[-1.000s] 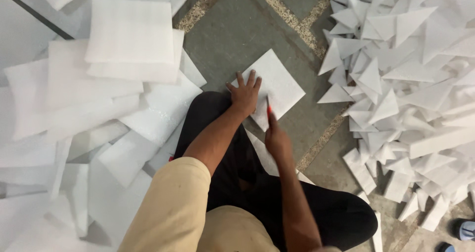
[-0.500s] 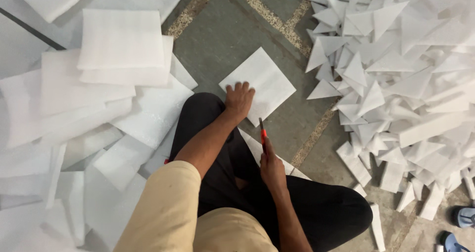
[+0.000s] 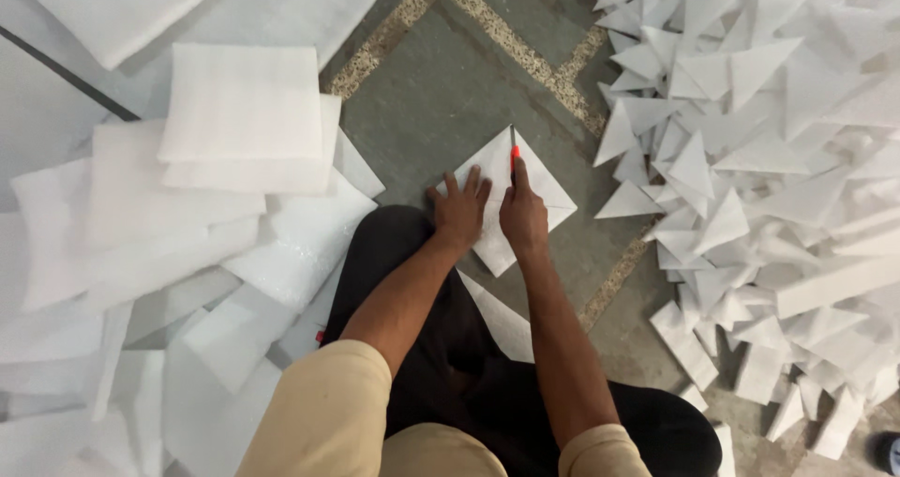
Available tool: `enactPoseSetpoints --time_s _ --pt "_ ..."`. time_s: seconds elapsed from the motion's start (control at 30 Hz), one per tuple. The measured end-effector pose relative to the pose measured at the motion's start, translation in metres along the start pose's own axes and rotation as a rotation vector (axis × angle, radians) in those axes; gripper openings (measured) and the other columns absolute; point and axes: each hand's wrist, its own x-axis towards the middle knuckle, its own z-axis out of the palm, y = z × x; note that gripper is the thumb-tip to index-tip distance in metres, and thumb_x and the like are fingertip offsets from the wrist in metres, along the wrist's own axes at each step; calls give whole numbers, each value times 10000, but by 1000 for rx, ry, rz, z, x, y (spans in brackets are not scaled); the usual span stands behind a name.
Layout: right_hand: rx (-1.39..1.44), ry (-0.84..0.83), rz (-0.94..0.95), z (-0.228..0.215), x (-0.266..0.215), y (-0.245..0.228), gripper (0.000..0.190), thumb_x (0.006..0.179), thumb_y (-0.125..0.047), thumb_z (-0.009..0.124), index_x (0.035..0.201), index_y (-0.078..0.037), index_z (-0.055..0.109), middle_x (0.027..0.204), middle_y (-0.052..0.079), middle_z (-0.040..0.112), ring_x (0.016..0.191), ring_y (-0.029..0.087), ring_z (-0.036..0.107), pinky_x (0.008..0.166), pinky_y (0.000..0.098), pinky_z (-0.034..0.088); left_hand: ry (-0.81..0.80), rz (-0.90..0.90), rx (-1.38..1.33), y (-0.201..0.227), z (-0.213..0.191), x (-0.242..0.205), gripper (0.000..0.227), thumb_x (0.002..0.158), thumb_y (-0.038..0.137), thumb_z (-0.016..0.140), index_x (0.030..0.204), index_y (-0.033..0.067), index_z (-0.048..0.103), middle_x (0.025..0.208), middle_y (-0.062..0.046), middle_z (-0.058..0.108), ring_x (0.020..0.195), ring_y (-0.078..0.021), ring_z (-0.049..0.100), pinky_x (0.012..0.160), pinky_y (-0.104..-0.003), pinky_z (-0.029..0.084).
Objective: The person sits on the floor and repeatedly cuts square white foam sheets into triangular pieces using a red utility knife. They pick up a sheet, cut it along a diagonal, and place the resulting triangles into a growing pile to the right.
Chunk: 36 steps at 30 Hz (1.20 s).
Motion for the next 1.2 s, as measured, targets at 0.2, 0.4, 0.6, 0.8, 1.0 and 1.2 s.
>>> enactPoseSetpoints --time_s 0.2,0.4,0.6,0.8,1.0,1.2 --pt "-45 -50 37 -1 29 -6 578 990 -149 522 1553 -186 398 940 272 733 836 482 712 730 578 560 -173 1 -12 2 -5 2 1003 852 492 749 1643 282 169 1721 -17 32 1481 -490 161 1083 -748 309" --pt "-47 -99 55 -12 -29 2 570 962 -147 522 1523 -198 437 990 296 717 880 517 688 765 597 538 -43 -6 -86 0 -4 -3 903 880 391 763 1622 299 256 1720 -26 95 1494 -493 169 1075 -774 317" --pt "-23 -256 239 -36 -181 -9 578 976 -148 487 1544 -206 399 1090 294 702 950 490 701 814 573 552 -126 -10 -103 -2 -28 -11 1034 791 411 842 1621 296 237 1714 -16 67 1518 -479 125 1102 -763 286" --pt "-9 -344 332 -53 -263 -15 628 963 -152 483 1573 -241 362 1091 295 712 995 492 692 858 574 540 -175 -1 -80 2 -35 -20 1032 771 508 850 1587 268 265 1671 -49 128 1467 -442 235 1037 -668 417" --pt "91 -174 272 -42 -226 0 618 976 -182 503 1575 -211 353 896 300 713 822 478 714 712 583 541 -128 40 -167 7 -14 -24 892 809 487 852 1509 166 401 1421 -143 453 1123 -345 653 821 -402 614" --pt "44 -101 198 -18 -122 5 627 1002 -167 491 1603 -197 316 861 280 715 714 473 698 658 569 537 -145 9 -202 10 -10 -17 1136 748 435 889 1621 221 195 1365 -172 443 980 -306 696 739 -387 624"
